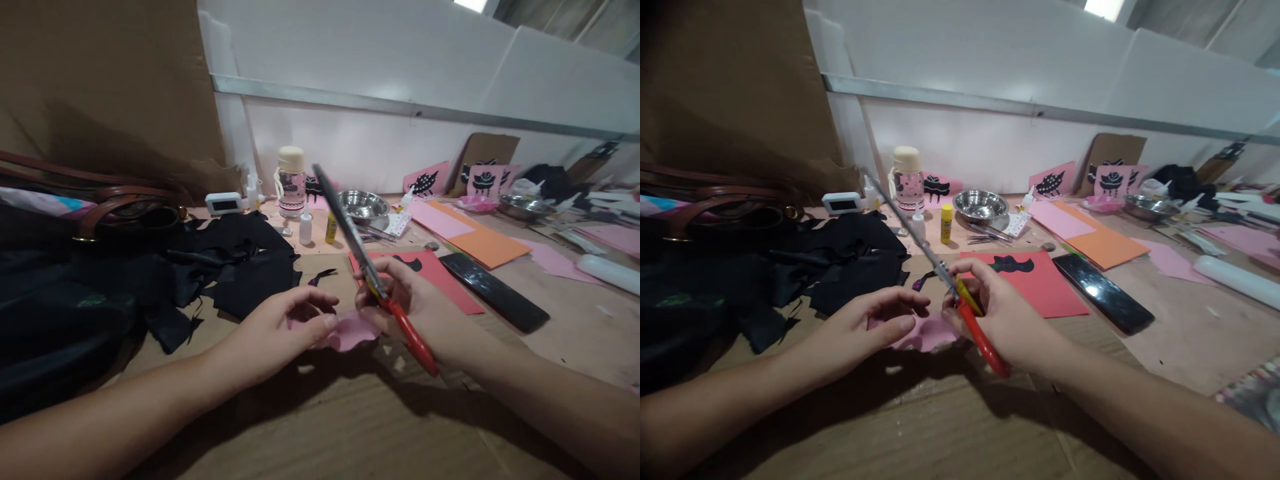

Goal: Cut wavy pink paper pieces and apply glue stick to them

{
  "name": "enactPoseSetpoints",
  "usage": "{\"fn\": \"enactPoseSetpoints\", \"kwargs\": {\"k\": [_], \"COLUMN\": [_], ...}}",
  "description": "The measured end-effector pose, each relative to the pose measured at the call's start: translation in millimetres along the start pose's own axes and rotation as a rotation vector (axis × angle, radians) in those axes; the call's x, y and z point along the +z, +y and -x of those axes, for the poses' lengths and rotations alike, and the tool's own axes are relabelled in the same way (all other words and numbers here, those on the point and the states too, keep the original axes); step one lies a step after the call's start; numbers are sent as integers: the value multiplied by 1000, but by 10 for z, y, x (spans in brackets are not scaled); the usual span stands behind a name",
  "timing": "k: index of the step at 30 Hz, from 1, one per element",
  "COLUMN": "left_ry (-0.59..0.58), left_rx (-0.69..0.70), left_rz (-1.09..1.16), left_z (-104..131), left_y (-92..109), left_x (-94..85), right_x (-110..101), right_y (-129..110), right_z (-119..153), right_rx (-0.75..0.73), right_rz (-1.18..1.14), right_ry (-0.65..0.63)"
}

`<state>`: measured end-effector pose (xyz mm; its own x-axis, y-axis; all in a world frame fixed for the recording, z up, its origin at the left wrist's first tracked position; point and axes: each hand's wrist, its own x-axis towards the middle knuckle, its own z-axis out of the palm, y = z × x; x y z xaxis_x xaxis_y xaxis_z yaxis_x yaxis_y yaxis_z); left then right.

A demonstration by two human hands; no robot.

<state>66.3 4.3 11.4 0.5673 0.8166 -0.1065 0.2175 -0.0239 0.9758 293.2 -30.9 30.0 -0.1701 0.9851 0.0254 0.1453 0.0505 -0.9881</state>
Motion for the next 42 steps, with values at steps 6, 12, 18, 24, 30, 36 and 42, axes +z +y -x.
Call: {"fn": "enactPoseSetpoints", "kwargs": {"k": [6, 12, 18, 24, 30, 36, 42], "left_ry": [-54, -182, -24, 13, -124, -106, 93], "left_rx": [-26, -183, 37, 6, 0, 54, 71], "left_rz": [22, 79, 0, 102, 129, 55, 178], "left_z": [28, 115, 70, 17, 67, 76, 62], "left_y": [26, 36, 31, -23, -39, -20, 118], "left_x": [47, 112, 108, 108, 132, 136, -4], "right_x": [109, 117, 86, 89, 197, 210, 61], "right_y": [17, 31, 38, 67, 19, 24, 86], "right_z": [102, 80, 43, 37, 83, 107, 141], "right_rx": [47, -11, -3, -11, -25, 28, -14], "right_rz": [-64, -93, -22, -69, -81, -75, -34], "right_ry": [-183, -101, 23, 18, 3, 1, -90]}}
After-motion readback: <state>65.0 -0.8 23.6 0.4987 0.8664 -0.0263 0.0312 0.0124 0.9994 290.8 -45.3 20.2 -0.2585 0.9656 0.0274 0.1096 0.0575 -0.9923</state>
